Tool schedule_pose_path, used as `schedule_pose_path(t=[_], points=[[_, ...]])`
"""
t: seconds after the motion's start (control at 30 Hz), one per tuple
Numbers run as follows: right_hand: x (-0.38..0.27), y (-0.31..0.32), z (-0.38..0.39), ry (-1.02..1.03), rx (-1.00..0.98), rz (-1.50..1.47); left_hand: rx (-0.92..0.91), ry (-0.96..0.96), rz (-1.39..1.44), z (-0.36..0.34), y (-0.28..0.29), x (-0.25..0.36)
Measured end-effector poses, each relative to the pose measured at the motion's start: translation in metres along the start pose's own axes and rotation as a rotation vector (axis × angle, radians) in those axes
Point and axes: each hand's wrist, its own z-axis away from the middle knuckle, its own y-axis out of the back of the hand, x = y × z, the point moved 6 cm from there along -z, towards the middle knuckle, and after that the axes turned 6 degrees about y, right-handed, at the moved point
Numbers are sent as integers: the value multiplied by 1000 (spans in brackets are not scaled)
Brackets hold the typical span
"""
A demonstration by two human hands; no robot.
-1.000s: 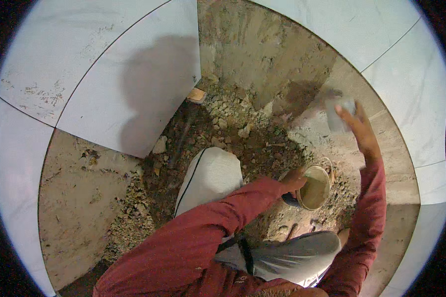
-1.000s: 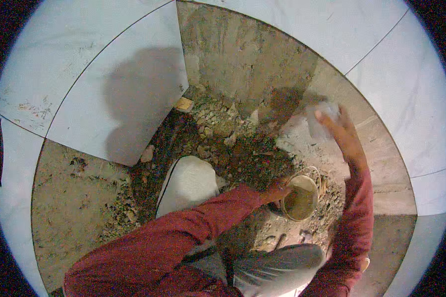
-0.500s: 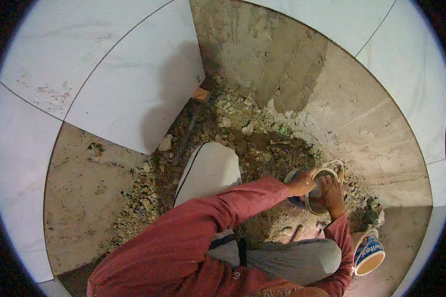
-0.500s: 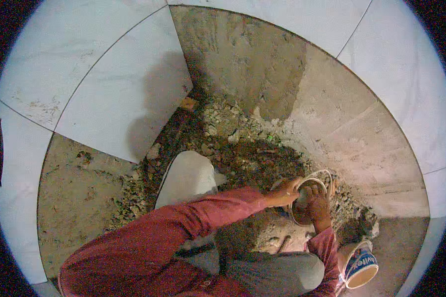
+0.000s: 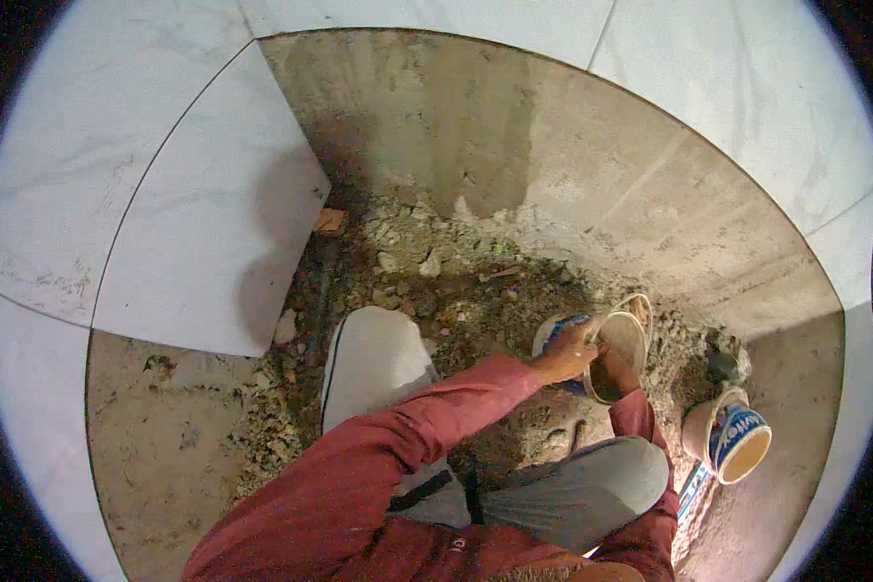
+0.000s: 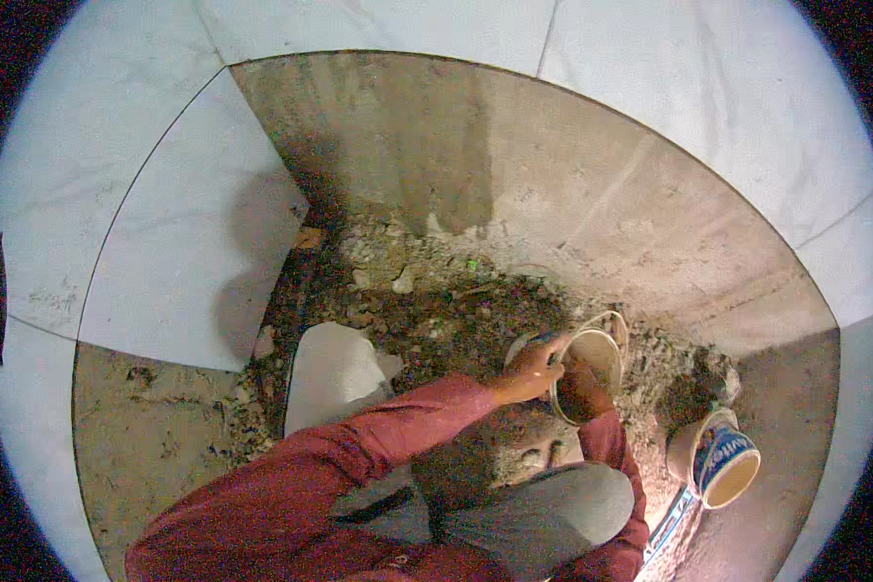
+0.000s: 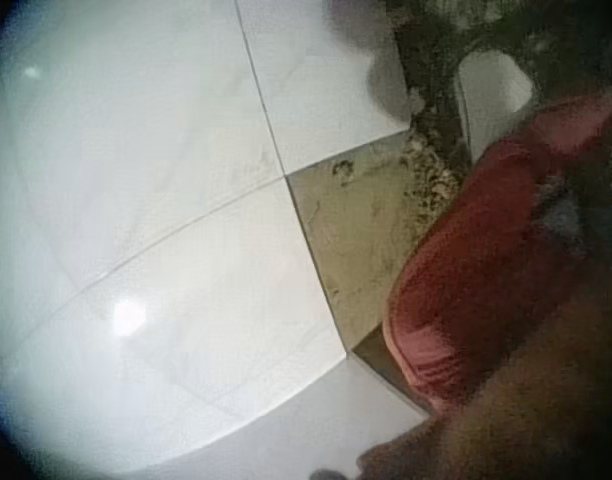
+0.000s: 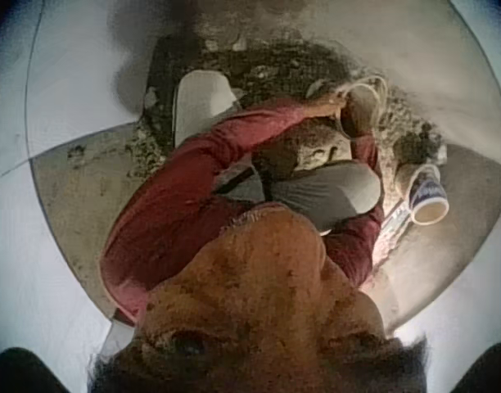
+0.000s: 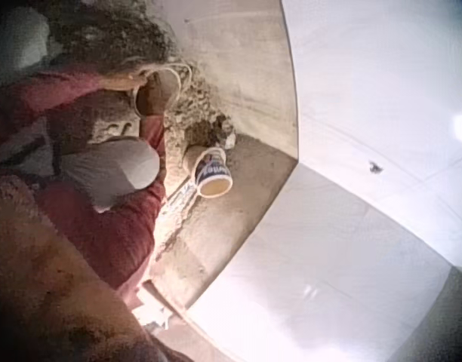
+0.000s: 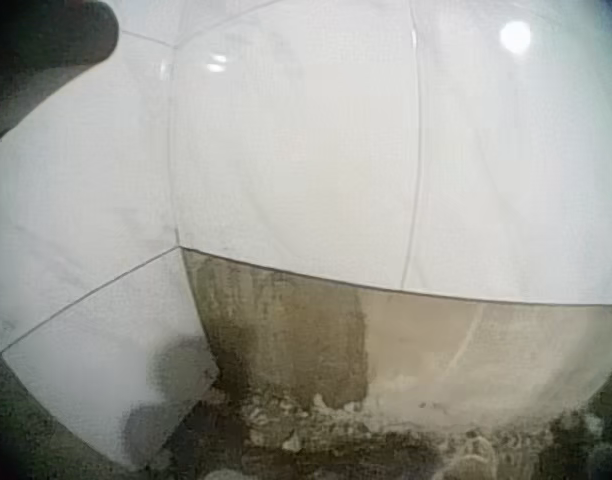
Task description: The person mixes cement in a bucket by hand, applies it to a wall using a scraper, and then positions and presses a tile onto the prepared surface.
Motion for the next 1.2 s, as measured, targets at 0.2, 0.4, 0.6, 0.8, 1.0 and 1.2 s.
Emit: schedule_pose_path(t=[0.2,0.4,0.6,0.8,1.0,1.2], points=[[-68,47,4,84,45,-170,-117,148,119,9,9,0],[-172,116,39,12,320,-635,-117,262,242,8,29,-14],[-245,182,54,114,427,-393,52,284,319,-1,46,-63],[-340,241,-29,240,424,-192,-98,489,600,0,30,-120],[-348,320,-44,255,656,-352,-40,289,227,15,34,-85],[-249,352,48,40,875,-110,-112,440,254,43,49,-41]])
